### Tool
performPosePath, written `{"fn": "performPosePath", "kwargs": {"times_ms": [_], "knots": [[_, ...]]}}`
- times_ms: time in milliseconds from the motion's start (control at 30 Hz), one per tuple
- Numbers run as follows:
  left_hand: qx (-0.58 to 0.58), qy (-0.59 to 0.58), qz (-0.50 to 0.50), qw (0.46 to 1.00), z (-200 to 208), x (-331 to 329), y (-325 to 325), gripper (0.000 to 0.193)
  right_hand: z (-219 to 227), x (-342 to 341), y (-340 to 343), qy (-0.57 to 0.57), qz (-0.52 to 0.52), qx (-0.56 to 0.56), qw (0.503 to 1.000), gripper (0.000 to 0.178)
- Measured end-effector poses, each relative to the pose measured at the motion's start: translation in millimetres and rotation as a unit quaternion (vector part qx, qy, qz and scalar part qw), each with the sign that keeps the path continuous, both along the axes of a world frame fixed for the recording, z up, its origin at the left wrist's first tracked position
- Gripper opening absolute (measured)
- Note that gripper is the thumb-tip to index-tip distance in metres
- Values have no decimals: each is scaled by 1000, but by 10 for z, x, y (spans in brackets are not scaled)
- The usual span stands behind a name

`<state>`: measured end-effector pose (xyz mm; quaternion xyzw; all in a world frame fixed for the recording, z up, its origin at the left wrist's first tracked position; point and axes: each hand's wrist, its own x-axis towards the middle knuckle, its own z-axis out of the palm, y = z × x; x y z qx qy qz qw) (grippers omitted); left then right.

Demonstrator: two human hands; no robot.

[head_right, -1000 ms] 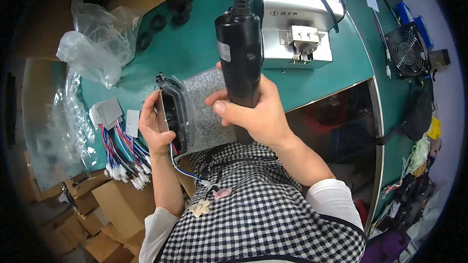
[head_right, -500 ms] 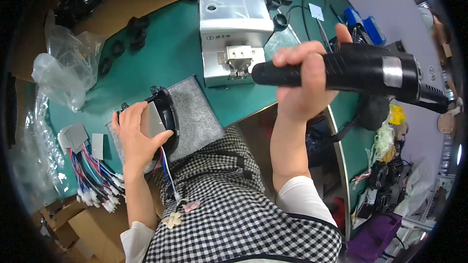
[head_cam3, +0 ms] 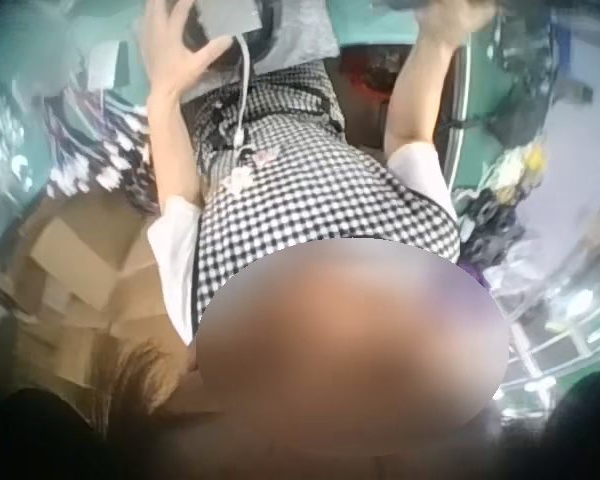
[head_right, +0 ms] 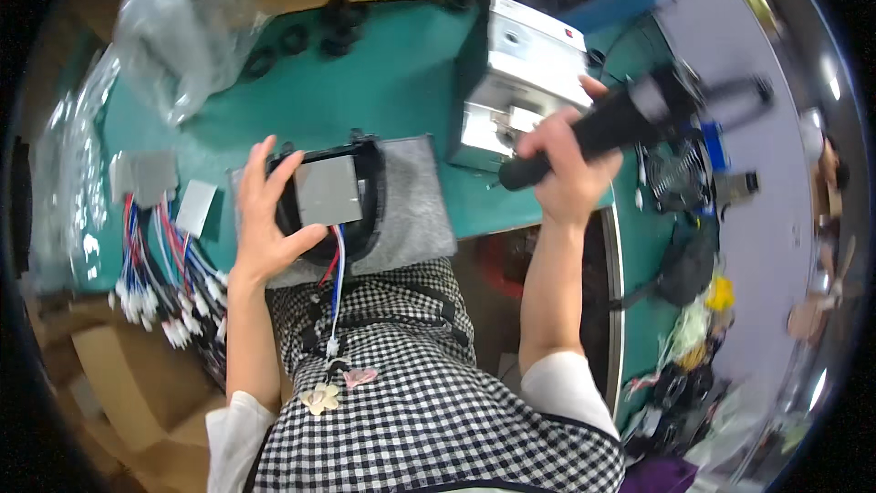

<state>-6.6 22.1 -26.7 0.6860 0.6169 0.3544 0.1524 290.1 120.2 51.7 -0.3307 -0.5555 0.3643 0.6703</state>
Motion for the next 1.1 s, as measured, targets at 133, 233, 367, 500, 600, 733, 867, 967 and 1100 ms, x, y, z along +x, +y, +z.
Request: {"fn": "performPosePath", "kwargs": {"times_ms": [133,233,367,500,600,733,867,967,1100], "knots": [[8,-78,-17,997,-91,15,-4,75,85,-377,-312,91,130,62,985,67],[-4,-78,-10,997,-91,12,-23,74,121,-895,-481,102,189,61,975,76],[-23,-79,-13,997,-52,10,-1,79,37,-1419,-467,107,247,19,963,80],[-12,-95,-18,995,-59,6,7,80,-41,-1557,-422,96,258,-10,961,77],[-3,-98,-20,995,-62,-3,11,80,-68,-1609,-411,89,263,-33,960,68],[20,-123,-11,992,-120,7,-1,78,-70,-1559,-126,-48,469,86,878,63],[32,-129,-18,991,-115,15,4,76,-90,-1625,40,-32,639,118,759,57],[31,-138,-16,990,-118,16,-10,77,-105,-1657,81,0,662,135,737,57],[49,-122,0,991,-126,24,-5,75,-225,-1553,-290,39,434,75,897,58]]}}
